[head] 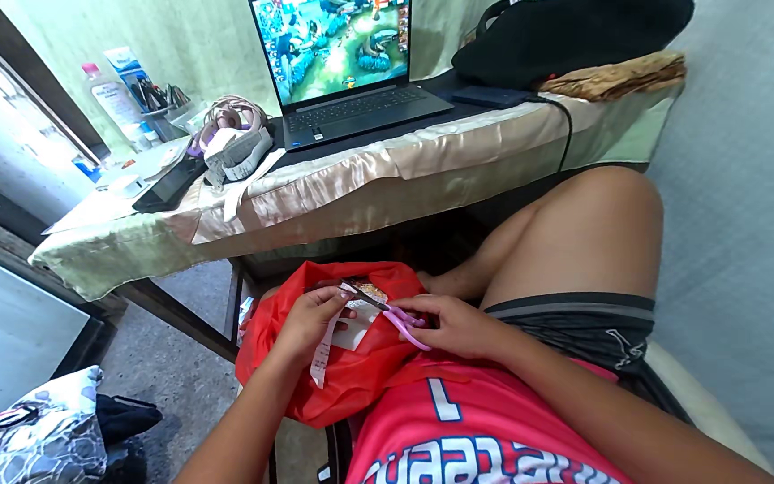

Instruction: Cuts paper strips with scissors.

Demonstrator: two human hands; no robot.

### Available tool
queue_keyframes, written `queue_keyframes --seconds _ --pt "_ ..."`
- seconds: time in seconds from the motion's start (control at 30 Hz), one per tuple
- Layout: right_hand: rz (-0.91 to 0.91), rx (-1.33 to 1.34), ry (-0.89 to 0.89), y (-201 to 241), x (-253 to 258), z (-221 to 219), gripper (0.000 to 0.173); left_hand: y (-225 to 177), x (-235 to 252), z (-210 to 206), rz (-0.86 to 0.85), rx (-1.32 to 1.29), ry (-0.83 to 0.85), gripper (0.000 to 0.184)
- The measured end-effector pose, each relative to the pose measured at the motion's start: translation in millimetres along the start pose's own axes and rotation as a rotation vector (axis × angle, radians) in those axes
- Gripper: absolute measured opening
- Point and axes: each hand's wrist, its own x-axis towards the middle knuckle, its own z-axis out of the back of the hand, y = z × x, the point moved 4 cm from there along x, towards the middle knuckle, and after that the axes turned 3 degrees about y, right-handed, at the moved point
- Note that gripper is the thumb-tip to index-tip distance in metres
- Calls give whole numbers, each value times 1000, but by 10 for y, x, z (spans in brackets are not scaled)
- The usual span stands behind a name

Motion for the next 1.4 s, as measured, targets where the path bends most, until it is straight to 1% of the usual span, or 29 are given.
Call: queue_keyframes --seconds 0.37,0.53,0.7,0.77,0.9,1.0,1.3,1.4 --pt "-1 -39 -27 -24 4 7 43 5 5 0 11 6 -3 23" --pt "-35 -36 -21 -20 0 8 42 12 9 3 7 9 -2 24" --pt "-57 -40 -18 -30 10 8 36 6 0 -3 18 11 -7 24" --pt "-46 -36 -10 -30 8 1 38 6 1 -4 15 15 -3 24" --pt "-8 -46 3 4 -6 -16 46 8 4 -5 5 19 3 22" --pt "-28 -69 -4 3 -3 -14 47 11 5 -3 12 18 -3 22" --pt "-64 -89 -15 -9 4 0 38 18 6 1 14 21 -8 25" --pt "-63 -69 -6 -21 6 0 37 14 4 -5 15 21 -9 25"
